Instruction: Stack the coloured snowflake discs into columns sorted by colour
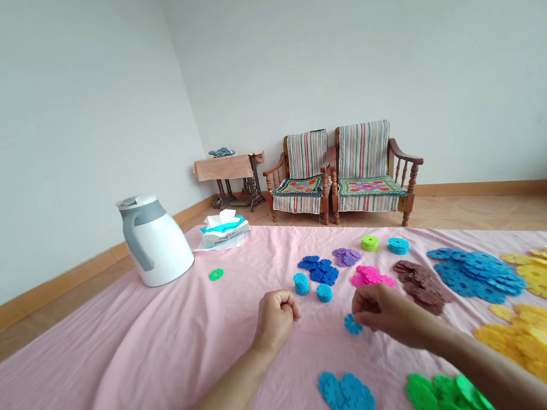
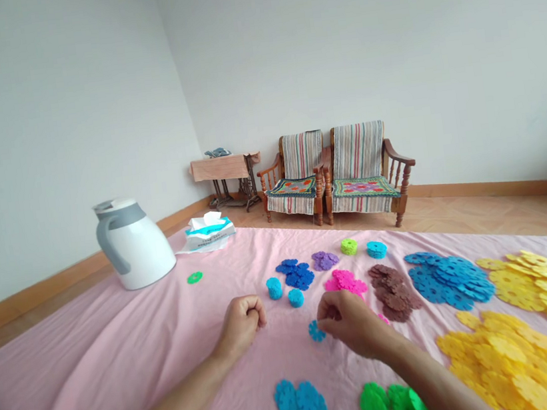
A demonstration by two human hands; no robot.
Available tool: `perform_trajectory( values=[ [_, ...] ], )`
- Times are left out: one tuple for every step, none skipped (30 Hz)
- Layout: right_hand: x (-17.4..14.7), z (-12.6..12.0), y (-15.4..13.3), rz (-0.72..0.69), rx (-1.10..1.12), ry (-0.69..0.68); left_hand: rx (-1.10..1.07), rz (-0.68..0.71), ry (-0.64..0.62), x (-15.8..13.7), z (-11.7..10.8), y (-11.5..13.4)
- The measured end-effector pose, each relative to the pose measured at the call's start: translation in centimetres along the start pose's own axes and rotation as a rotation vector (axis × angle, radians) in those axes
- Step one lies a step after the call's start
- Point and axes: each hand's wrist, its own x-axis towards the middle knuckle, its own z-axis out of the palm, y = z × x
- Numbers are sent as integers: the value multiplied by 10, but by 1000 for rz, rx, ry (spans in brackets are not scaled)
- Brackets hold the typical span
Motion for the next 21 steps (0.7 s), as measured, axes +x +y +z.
perform_trajectory(
  values=[
    [7, 0, 2, 14, 20, 47, 0, 1, -1, 0, 0, 0],
    [15, 1, 5, 34, 41, 90, 0, 4, -2, 0, 0, 0],
    [24, 2, 7, 57, 61, 127, 0, 9, -3, 0, 0, 1],
    [32, 4, 9, 83, 74, 147, 0, 12, -3, 0, 0, 1],
    [40, 6, 11, 112, 81, 162, -1, 13, -3, 1, -1, 1],
    [47, 8, 12, 138, 82, 167, -2, 11, -4, 1, -1, 1],
    [53, 11, 13, 164, 76, 165, -2, 8, -4, 1, -1, 1],
    [59, 14, 13, 188, 64, 156, -2, 4, -4, 1, 0, 1],
    [63, 17, 13, 209, 49, 142, -2, 0, -4, 1, 0, 1],
    [67, 19, 14, 228, 32, 125, -3, -1, -4, 1, 0, 1],
    [71, 22, 14, 244, 13, 108, -5, -1, -4, 1, 0, 1],
    [73, 24, 15, 256, -7, 95, -6, 1, -4, 1, 0, 1],
    [75, 26, 16, 265, -27, 87, -8, 3, -3, 0, 0, 1],
    [77, 27, 17, 270, -50, 84, -9, 5, -3, 0, 0, 0],
    [78, 28, 19, 271, -74, 89, -10, 7, -3, 0, 0, 0],
    [78, 28, 20, 270, -101, 100, -11, 9, -4, 0, 0, 0],
    [78, 28, 21, 265, -130, 117, -11, 10, -4, 0, 0, 0],
    [77, 28, 21, 256, -160, 142, -12, 12, -5, 0, 0, 0],
    [75, 27, 21, 243, -190, 171, -12, 12, -6, 0, 0, 0],
    [73, 26, 19, 223, -220, 204, -13, 12, -6, 0, 0, 0],
    [71, 26, 16, 195, -248, 236, -13, 12, -5, 0, 0, 0]
  ],
)
